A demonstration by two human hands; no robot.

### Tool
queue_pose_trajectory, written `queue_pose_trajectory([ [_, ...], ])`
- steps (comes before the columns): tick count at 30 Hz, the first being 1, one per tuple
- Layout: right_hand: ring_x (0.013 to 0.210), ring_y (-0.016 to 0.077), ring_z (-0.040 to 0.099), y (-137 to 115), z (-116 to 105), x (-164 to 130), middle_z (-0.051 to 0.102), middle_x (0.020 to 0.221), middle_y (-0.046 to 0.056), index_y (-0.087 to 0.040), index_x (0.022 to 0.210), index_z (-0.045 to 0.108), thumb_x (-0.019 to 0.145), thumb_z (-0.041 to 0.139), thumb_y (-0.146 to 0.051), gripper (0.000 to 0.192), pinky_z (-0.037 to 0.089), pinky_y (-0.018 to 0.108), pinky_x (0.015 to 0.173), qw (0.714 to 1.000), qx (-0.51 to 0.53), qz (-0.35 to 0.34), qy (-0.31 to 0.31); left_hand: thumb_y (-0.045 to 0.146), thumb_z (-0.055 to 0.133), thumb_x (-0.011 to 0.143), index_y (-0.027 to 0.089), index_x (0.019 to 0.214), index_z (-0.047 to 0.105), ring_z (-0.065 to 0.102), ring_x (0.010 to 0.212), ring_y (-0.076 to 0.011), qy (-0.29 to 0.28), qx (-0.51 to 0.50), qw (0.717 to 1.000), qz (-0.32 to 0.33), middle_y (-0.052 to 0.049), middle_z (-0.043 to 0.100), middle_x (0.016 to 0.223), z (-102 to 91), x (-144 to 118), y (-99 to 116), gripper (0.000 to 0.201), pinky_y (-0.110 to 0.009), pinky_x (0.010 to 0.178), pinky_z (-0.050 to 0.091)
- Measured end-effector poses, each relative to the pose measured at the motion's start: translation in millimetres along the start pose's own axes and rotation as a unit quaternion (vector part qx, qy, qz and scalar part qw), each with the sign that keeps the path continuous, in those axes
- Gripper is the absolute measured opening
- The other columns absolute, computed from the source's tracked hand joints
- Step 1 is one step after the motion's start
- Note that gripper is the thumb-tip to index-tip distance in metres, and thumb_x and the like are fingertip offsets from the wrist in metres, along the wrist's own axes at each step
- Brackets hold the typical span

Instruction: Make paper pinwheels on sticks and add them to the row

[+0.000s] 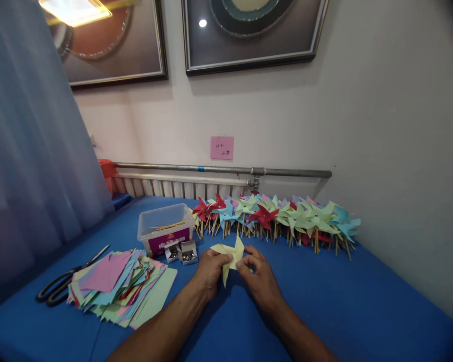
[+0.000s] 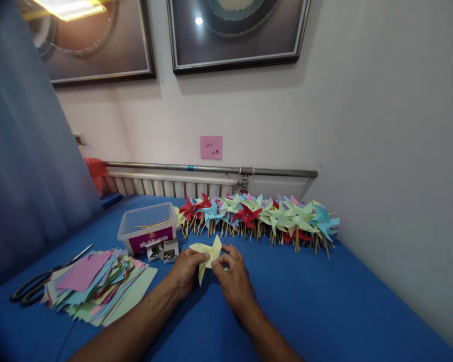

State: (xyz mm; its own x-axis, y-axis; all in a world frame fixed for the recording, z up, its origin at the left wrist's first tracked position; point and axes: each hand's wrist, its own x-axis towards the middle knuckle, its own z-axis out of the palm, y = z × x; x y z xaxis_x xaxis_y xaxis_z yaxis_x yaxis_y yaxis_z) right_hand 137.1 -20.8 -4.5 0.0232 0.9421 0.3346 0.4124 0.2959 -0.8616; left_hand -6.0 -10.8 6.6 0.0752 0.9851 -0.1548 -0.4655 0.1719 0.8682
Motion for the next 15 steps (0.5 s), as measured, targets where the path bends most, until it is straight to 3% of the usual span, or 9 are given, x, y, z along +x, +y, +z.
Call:
queue_pose_trajectory([
  [4, 0.133, 0.0358, 0.054, 0.7, -0.5, 0.7, 0.069, 0.127, 0.013, -0.024, 0.063, 0.066, 0.076, 0.065, -0.041, 0.022, 0.037, 0.054, 0.113, 1.0, 0.03, 0.007, 0.002, 0.021, 0.082, 0.05, 0.014, 0.062, 0.065, 0.055, 0.046, -0.0135, 0.031, 0.001, 1.0, -0.005, -0.003, 0.065, 0.052, 1.5, -0.9, 1.8, 0.022, -0.025, 0.05, 0.041],
  [8, 0.107, 0.0317, 0.069, -0.3, 0.0, 1.2, 0.075, 0.111, 0.012, -0.023, 0.088, 0.069, 0.075, 0.068, -0.053, 0.033, 0.052, 0.046, 0.096, 0.986, 0.147, 0.075, 0.021, 0.024, 0.081, 0.052, 0.013, 0.058, 0.064, 0.053, 0.045, -0.0132, -0.014, 0.0, 1.0, -0.005, -0.006, 0.065, 0.052, 1.8, -1.9, 4.3, 0.021, -0.026, 0.051, 0.041],
  [11, 0.099, 0.0288, 0.071, -0.7, -0.2, 0.6, 0.077, 0.105, 0.011, -0.021, 0.102, 0.07, 0.075, 0.071, -0.056, 0.045, 0.055, 0.04, 0.086, 0.96, 0.243, 0.131, -0.04, 0.025, 0.081, 0.052, 0.01, 0.061, 0.069, 0.055, 0.047, -0.0137, -0.048, 0.01, 0.999, -0.001, -0.008, 0.067, 0.055, 1.5, -3.1, 4.9, 0.022, -0.026, 0.052, 0.042],
  [13, 0.095, 0.0266, 0.072, 2.0, 0.8, 0.7, 0.077, 0.103, 0.009, -0.019, 0.102, 0.071, 0.074, 0.073, -0.055, 0.046, 0.054, 0.037, 0.082, 0.943, 0.28, 0.156, -0.091, 0.025, 0.082, 0.052, 0.009, 0.066, 0.071, 0.056, 0.049, -0.0135, -0.06, 0.024, 0.998, 0.003, -0.008, 0.069, 0.058, 1.3, -3.9, 4.7, 0.024, -0.025, 0.053, 0.042],
  [15, 0.087, 0.0251, 0.071, 7.9, 3.2, 2.4, 0.078, 0.096, 0.008, -0.018, 0.1, 0.073, 0.066, 0.08, -0.053, 0.049, 0.053, 0.034, 0.076, 0.935, 0.295, 0.172, -0.097, 0.026, 0.082, 0.053, 0.009, 0.068, 0.072, 0.057, 0.05, -0.0133, -0.062, 0.051, 0.997, 0.005, -0.007, 0.069, 0.058, 1.1, -4.3, 4.1, 0.026, -0.024, 0.053, 0.042],
])
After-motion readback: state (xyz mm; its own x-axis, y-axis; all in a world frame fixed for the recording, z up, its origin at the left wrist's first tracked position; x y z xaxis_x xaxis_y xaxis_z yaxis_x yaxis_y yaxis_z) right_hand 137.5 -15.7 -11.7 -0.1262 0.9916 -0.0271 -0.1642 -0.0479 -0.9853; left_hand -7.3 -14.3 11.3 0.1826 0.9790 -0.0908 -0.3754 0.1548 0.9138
